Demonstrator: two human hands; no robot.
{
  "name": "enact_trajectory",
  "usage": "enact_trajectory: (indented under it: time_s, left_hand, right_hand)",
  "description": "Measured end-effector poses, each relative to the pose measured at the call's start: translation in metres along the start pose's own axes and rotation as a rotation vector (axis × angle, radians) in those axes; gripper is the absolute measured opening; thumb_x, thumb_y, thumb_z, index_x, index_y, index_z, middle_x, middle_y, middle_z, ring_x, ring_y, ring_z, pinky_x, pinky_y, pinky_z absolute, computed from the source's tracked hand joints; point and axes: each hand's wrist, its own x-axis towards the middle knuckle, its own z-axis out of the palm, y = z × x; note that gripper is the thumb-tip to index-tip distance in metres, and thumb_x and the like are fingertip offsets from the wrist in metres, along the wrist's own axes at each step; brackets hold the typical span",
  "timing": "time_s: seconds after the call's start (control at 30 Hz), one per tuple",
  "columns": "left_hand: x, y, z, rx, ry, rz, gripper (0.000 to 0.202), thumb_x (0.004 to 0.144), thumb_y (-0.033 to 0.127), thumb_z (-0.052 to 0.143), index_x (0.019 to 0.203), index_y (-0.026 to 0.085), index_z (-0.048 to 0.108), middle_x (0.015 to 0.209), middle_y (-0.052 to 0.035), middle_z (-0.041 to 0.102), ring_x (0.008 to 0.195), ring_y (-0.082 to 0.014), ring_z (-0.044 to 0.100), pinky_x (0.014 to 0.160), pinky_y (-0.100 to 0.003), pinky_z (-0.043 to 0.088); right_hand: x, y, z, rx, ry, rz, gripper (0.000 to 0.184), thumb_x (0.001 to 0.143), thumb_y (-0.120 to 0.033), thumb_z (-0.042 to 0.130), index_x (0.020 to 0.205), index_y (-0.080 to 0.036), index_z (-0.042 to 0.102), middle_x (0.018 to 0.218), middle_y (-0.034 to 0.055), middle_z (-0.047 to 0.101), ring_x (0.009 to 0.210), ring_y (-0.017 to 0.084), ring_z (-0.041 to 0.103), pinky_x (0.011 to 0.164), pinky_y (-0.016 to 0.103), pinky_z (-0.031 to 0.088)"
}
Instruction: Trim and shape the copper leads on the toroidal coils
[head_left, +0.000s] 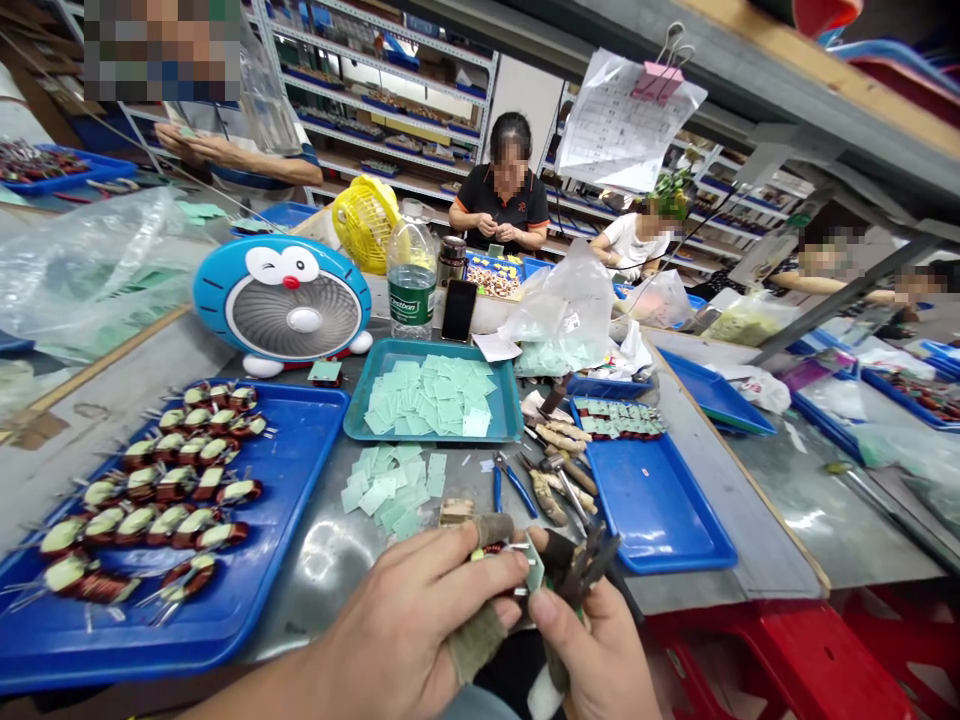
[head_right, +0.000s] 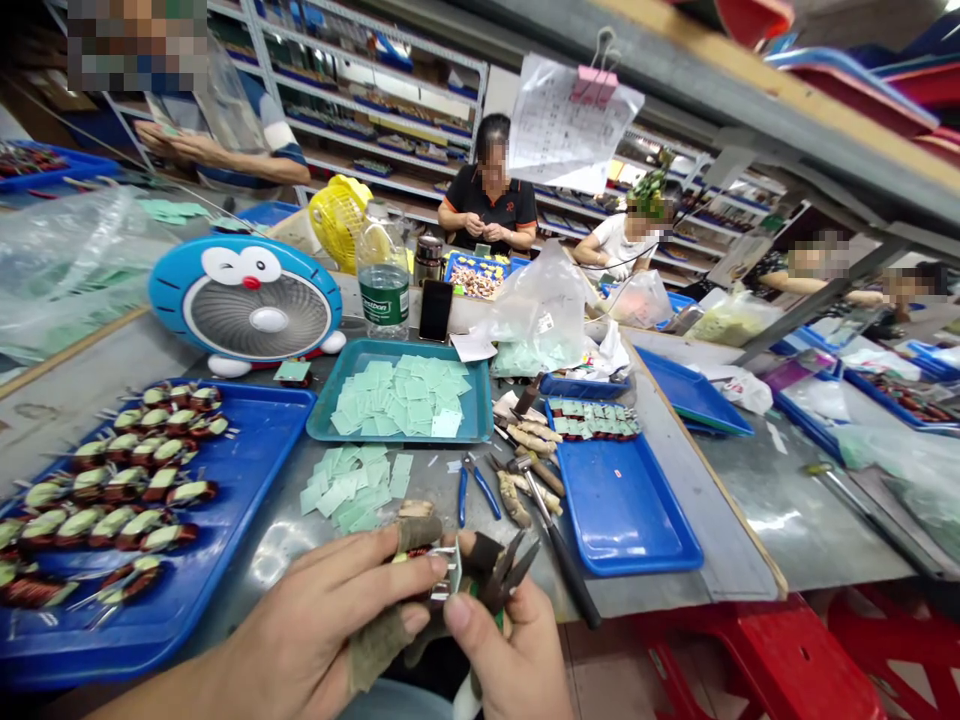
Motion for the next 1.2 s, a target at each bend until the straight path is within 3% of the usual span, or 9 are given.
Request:
enact_trajectory:
  time_s: [0.2, 0.53, 0.73, 0.9, 1.13, 1.2]
  left_hand:
    - [0.006, 0.011, 0.001, 0.023, 0.121, 0.014, 0.023, 0.099, 0.032, 0.051, 0.117, 0.026, 0.064, 0.096, -0.0036, 0.072, 0.08, -0.014, 0.066, 0.071, -0.021, 0.053]
    - [0.008, 0.017, -0.002, -0.004, 0.013, -0.051, 0.02, 0.093, 0.028, 0.06, 0.112, 0.029, 0.067, 0.09, -0.0019, 0.067, 0.079, -0.0145, 0.063, 0.07, -0.023, 0.055]
    - [0.009, 0.02, -0.001, 0.097, 0.105, 0.033, 0.02, 0.095, 0.028, 0.058, 0.111, 0.026, 0.069, 0.095, -0.0045, 0.069, 0.08, -0.0153, 0.063, 0.07, -0.025, 0.054]
    - [0.008, 0.02, 0.0, -0.025, 0.083, -0.043, 0.015, 0.091, 0.028, 0.065, 0.105, 0.026, 0.066, 0.087, 0.0003, 0.068, 0.077, -0.0127, 0.064, 0.069, -0.021, 0.052]
    - [0.008, 0.021, 0.003, 0.079, 0.103, 0.053, 0.017, 0.093, 0.026, 0.063, 0.109, 0.023, 0.067, 0.093, -0.0028, 0.068, 0.08, -0.0135, 0.061, 0.07, -0.022, 0.05]
    - [0.009, 0.02, 0.001, 0.096, 0.078, 0.071, 0.018, 0.094, 0.025, 0.062, 0.111, 0.023, 0.067, 0.096, -0.0037, 0.069, 0.082, -0.0142, 0.061, 0.073, -0.023, 0.051]
  right_hand:
    - [0.002, -0.002, -0.004, 0.057, -0.071, -0.032, 0.036, 0.082, -0.028, 0.083, 0.117, -0.031, 0.076, 0.112, 0.0078, 0.078, 0.1, 0.023, 0.076, 0.089, 0.031, 0.062]
    - [0.006, -0.009, -0.002, -0.056, -0.128, -0.217, 0.033, 0.09, -0.022, 0.075, 0.121, -0.033, 0.073, 0.116, 0.0039, 0.076, 0.106, 0.018, 0.073, 0.095, 0.023, 0.058]
    - [0.003, -0.01, -0.008, -0.167, -0.136, -0.266, 0.033, 0.092, -0.025, 0.072, 0.123, -0.035, 0.07, 0.114, 0.0017, 0.076, 0.105, 0.017, 0.073, 0.095, 0.022, 0.057]
    - [0.003, -0.014, -0.014, -0.393, -0.095, -0.399, 0.038, 0.092, -0.023, 0.071, 0.128, -0.032, 0.067, 0.122, 0.0043, 0.072, 0.109, 0.019, 0.071, 0.096, 0.024, 0.057]
    - [0.0, -0.002, -0.018, -0.138, -0.134, -0.2, 0.037, 0.089, -0.024, 0.075, 0.125, -0.034, 0.07, 0.115, 0.0046, 0.076, 0.101, 0.021, 0.075, 0.09, 0.029, 0.062]
    - [0.001, 0.0, -0.019, -0.179, -0.134, -0.224, 0.038, 0.091, -0.024, 0.073, 0.128, -0.033, 0.068, 0.117, 0.0051, 0.075, 0.104, 0.022, 0.074, 0.091, 0.031, 0.061]
